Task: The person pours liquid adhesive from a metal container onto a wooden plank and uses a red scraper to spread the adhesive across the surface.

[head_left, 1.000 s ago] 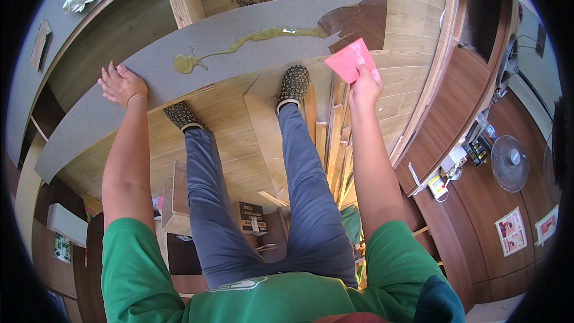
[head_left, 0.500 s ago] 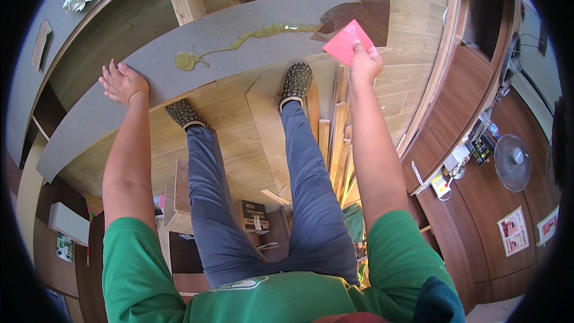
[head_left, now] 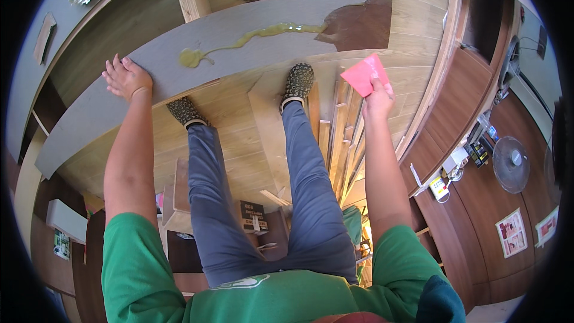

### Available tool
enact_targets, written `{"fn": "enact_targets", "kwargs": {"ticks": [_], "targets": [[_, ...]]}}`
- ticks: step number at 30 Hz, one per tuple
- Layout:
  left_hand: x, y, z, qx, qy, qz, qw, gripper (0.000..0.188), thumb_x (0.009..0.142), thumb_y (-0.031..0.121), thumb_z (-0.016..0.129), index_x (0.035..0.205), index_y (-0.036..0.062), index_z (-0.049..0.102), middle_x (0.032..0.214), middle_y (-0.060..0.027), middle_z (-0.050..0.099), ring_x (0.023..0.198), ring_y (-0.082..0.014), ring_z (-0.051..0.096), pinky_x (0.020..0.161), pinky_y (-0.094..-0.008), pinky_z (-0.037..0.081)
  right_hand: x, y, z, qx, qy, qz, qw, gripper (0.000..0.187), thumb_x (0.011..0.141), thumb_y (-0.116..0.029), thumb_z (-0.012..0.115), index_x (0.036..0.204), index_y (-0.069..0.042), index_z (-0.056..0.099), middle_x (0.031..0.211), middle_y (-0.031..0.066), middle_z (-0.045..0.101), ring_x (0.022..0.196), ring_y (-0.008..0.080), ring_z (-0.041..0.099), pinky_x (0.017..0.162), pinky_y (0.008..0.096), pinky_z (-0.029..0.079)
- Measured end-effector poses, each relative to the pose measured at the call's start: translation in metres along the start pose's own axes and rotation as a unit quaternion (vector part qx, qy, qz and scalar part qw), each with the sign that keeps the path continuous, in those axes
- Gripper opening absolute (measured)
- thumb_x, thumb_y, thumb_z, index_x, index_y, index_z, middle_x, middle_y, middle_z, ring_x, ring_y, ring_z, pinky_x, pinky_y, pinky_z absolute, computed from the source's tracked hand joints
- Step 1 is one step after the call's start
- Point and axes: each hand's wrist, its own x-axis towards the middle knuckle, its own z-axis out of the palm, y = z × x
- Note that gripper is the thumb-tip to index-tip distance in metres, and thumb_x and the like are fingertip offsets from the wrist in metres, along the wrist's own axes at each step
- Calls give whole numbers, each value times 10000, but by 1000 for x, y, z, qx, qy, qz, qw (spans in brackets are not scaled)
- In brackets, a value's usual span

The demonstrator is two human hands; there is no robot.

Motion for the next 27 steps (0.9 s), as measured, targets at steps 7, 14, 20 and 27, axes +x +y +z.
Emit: {"fn": "enact_targets", "kwargs": {"ticks": [7, 14, 20, 27], "targets": [[-1, 5, -1, -2, 1, -1, 1000, 491, 1029, 438, 331, 1438, 220, 491, 1593, -36, 337, 1517, -280, 175, 1228, -532, 86, -46, 23, 84, 83, -36, 87, 992, 227, 909, -15, 668, 1127, 43, 639, 1053, 122, 705, 935, 197, 690, 824, 335, 566], [-2, 4, -1, -13, 2, -3, 1000, 481, 1028, 429, 341, 1430, 216, 499, 1589, -40, 341, 1517, -283, 174, 1230, -531, 79, -38, 25, 91, 110, -33, 78, 990, 243, 921, -40, 672, 1148, 28, 619, 1089, 125, 690, 938, 225, 696, 825, 361, 581], [-1, 5, -2, -19, 5, -1, 1000, 480, 1030, 432, 342, 1425, 211, 502, 1590, -38, 338, 1518, -279, 172, 1232, -526, 74, -20, 42, 71, 85, -21, 98, 991, 270, 934, -47, 662, 1186, 33, 603, 1111, 136, 679, 976, 247, 690, 822, 410, 593], [-2, 6, -3, -26, 4, -5, 1000, 484, 1029, 434, 343, 1427, 210, 502, 1591, -38, 338, 1519, -275, 169, 1232, -524, 72, -37, 41, 22, 82, -7, 95, 992, 280, 944, -52, 654, 1205, 33, 601, 1114, 136, 678, 986, 246, 685, 825, 411, 595]]}}
